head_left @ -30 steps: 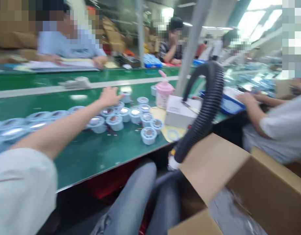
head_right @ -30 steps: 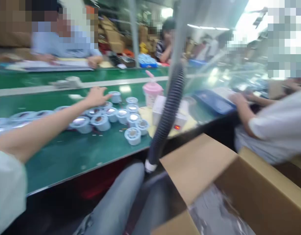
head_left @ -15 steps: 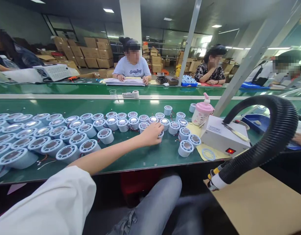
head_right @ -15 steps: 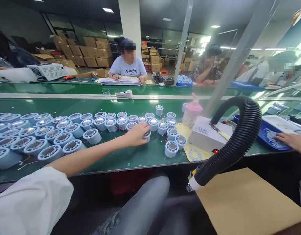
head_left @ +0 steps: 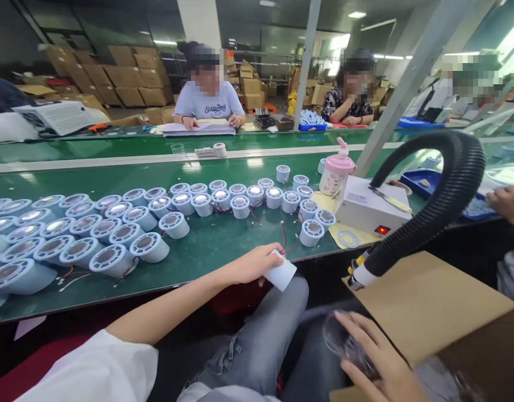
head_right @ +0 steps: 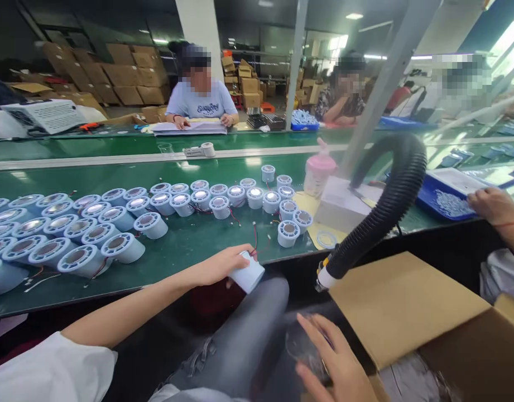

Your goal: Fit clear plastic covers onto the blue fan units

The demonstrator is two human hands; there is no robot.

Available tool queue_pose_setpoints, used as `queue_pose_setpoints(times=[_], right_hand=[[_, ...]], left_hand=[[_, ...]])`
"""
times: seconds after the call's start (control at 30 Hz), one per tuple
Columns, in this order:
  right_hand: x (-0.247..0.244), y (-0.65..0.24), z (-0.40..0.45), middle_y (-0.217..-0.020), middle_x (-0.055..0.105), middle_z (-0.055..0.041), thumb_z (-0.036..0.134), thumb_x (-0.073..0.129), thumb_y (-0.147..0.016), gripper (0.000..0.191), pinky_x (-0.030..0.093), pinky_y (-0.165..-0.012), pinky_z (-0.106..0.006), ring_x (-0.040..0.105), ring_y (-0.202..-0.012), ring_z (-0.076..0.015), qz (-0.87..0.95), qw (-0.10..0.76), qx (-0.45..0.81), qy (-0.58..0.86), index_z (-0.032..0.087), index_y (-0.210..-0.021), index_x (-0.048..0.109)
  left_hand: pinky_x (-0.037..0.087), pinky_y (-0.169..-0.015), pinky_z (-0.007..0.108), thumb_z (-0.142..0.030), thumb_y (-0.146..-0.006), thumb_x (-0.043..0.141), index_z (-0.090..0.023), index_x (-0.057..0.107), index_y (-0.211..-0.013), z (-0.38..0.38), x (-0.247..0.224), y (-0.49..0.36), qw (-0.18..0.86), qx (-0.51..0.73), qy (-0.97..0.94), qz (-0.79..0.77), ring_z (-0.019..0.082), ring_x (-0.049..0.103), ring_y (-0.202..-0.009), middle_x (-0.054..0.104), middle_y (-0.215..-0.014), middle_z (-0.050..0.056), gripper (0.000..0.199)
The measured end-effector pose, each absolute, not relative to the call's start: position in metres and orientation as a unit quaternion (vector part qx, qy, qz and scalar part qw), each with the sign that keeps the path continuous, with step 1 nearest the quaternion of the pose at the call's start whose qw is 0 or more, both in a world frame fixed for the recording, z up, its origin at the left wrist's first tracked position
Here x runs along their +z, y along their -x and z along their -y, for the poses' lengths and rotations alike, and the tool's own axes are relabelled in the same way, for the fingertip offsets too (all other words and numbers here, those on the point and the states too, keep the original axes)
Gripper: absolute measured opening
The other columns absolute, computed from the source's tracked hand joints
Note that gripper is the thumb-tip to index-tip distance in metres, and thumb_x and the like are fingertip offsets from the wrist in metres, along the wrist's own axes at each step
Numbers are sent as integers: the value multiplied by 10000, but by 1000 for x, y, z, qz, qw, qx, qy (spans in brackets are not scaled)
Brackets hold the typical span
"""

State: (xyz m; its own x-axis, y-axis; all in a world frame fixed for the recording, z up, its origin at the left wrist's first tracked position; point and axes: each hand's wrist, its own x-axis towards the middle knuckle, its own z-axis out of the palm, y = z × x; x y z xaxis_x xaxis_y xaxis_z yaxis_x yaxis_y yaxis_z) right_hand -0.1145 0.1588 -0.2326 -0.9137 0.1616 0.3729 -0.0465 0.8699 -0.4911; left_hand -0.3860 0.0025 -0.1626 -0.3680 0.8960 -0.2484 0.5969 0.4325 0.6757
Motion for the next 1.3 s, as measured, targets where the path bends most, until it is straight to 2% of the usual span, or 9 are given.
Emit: queue_pose_setpoints(times=[0.13, 0.27, 0.43, 0.6, 0.77, 0.9, 1.0, 1.1, 1.3], right_hand=[[-217, 151, -132, -1302, 465, -156, 254, 540, -885, 506, 553, -847, -453, 552, -1128, -319, 952, 257, 156, 52, 281, -1384, 459], [-202, 164, -129, -1311, 451, -162, 108, 569, -810, 370, 525, -827, -497, 501, -1126, -361, 962, 208, 148, 99, 234, -1148, 650], [-195, 156, -133, -1214, 514, -105, 170, 669, -772, 60, 504, -851, -414, 550, -1075, -290, 915, 104, 364, 138, 197, -751, 620], [-193, 150, -133, -1074, 535, -83, 357, 541, -896, 284, 488, -665, -295, 589, -883, -200, 805, 93, 544, 218, 183, -681, 604], [-196, 149, -139, -1018, 580, -71, 428, 675, -805, 326, 543, -676, -294, 586, -888, -209, 652, 106, 698, 276, 168, -615, 623], [-196, 146, -145, -1070, 643, -73, 440, 701, -793, 311, 584, -715, -346, 629, -929, -231, 575, 115, 757, 288, 180, -627, 661], [-195, 139, -143, -1216, 626, -75, 356, 751, -764, 143, 561, -860, -404, 578, -1136, -287, 652, 138, 714, 215, 237, -838, 725], [-192, 129, -137, -1318, 576, -58, 232, 783, -734, 368, 455, -1029, -464, 529, -1218, -289, 785, 157, 576, 166, 291, -1081, 678], [-188, 118, -134, -1309, 566, -50, 269, 719, -808, 356, 542, -919, -423, 599, -1122, -274, 789, 116, 579, 170, 312, -1138, 592]], left_hand=[[473, -491, 236, -451, -933, 177, -154, 542, -980, -6, -179, 358, 482, 280, -511, -654, 134, 564, -574, 586, -734, 16, 474], [490, -642, 251, -479, -884, 472, -179, 622, -981, -7, -175, 341, 491, 279, -563, -604, 147, 579, -728, 586, -837, 18, 350], [446, -833, 298, -395, -823, 641, -199, 652, -1024, -5, -173, 330, 303, 341, -585, -671, 178, 549, -911, 550, -978, 44, 280], [466, -864, 343, -489, -576, 822, -227, 650, -1135, -5, -199, 330, 295, 408, -581, -640, 203, 536, -954, 516, -997, 55, 641], [425, -992, 422, -408, -561, 853, -256, 617, -1210, -6, -209, 329, 366, 423, -590, -583, 292, 486, -1208, 525, -1273, 124, 707], [501, -898, 363, -293, -658, 809, -232, 538, -1285, -6, -202, 323, 494, 462, -505, -537, 248, 584, -1105, 586, -1250, 119, 686], [502, -901, 361, -256, -674, 797, -209, 521, -1276, -5, -198, 319, 550, 498, -424, -519, 223, 609, -1059, 576, -1261, 118, 664], [491, -921, 375, -287, -685, 793, -215, 510, -1284, -3, -198, 317, 573, 527, -379, -500, 227, 598, -1082, 553, -1294, 121, 666], [498, -928, 388, -309, -661, 811, -254, 475, -1357, 1, -189, 317, 564, 490, -429, -507, 260, 588, -1121, 555, -1318, 116, 775]])
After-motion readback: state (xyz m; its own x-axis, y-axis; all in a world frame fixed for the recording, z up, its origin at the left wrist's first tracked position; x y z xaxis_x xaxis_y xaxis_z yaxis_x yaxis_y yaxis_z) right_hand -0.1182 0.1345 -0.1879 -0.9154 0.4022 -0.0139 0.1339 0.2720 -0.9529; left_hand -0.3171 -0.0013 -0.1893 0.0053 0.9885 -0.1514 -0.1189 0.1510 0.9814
